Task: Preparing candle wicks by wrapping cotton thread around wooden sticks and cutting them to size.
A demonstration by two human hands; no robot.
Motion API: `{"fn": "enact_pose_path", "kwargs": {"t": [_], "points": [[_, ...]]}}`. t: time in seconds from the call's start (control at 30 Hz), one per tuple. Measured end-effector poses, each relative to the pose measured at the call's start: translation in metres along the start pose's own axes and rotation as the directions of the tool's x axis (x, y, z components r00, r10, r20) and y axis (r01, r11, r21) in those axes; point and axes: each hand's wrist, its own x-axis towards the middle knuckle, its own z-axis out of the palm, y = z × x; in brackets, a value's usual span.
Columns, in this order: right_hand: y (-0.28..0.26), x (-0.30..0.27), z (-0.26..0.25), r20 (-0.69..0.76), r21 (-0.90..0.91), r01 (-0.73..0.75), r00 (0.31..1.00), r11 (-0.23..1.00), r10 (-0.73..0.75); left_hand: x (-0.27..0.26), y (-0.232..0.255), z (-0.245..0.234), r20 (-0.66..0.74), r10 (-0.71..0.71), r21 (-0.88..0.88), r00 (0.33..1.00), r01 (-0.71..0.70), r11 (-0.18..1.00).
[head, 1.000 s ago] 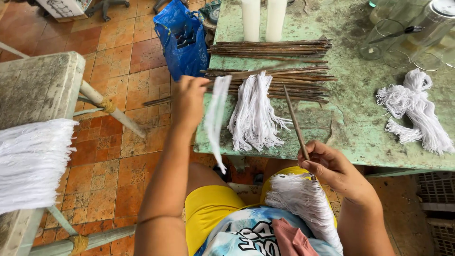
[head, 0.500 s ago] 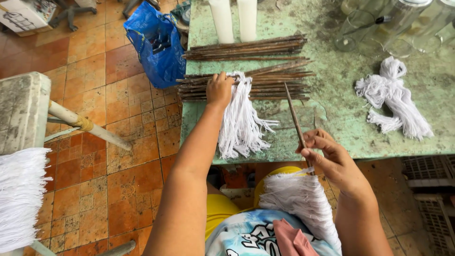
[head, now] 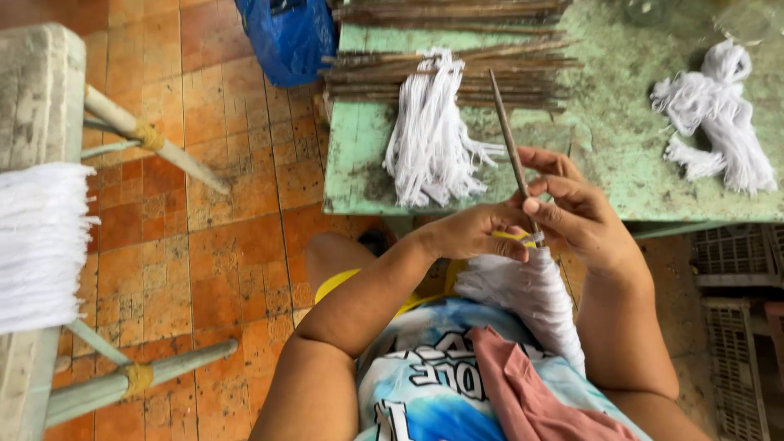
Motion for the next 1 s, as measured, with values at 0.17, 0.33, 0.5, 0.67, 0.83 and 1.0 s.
{"fn": "enact_pose_path", "kwargs": {"t": [0.17,0.33,0.5,0.67,0.83,1.0], "points": [[0.003,-0.005,0.004,0.006,0.014,-0.026,1.000,1.000,0.026,-0.011,0.057,0.005,-0.048,-0.086,-0.049,0.995,0.084,0.995],[-0.001,-0.007,0.016,-0.008,0.074,-0.075,0.997,0.994,0.076,-0.023,0.062,0.013,-0.161,-0.252,-0.174,0.954,0.224,0.959],[0.005,-0.007,0.020,0.044,0.082,-0.091,0.995,0.992,0.088,-0.015,0.061,0.021,-0.124,-0.162,0.153,0.979,0.180,0.972],[0.016,-0.010,0.015,0.021,0.079,-0.098,0.995,0.992,0.097,-0.015,0.076,0.009,-0.234,-0.123,0.063,0.964,0.142,0.988],[-0.015,-0.005,0.037,0.018,0.094,-0.088,0.996,0.992,0.087,-0.027,0.074,0.017,-0.406,-0.192,-0.164,0.894,0.136,0.977],[0.007,-0.015,0.017,0.191,0.241,-0.380,0.921,0.893,0.340,-0.049,0.086,0.013,-0.473,-0.292,-0.141,0.831,0.256,0.956]]}}
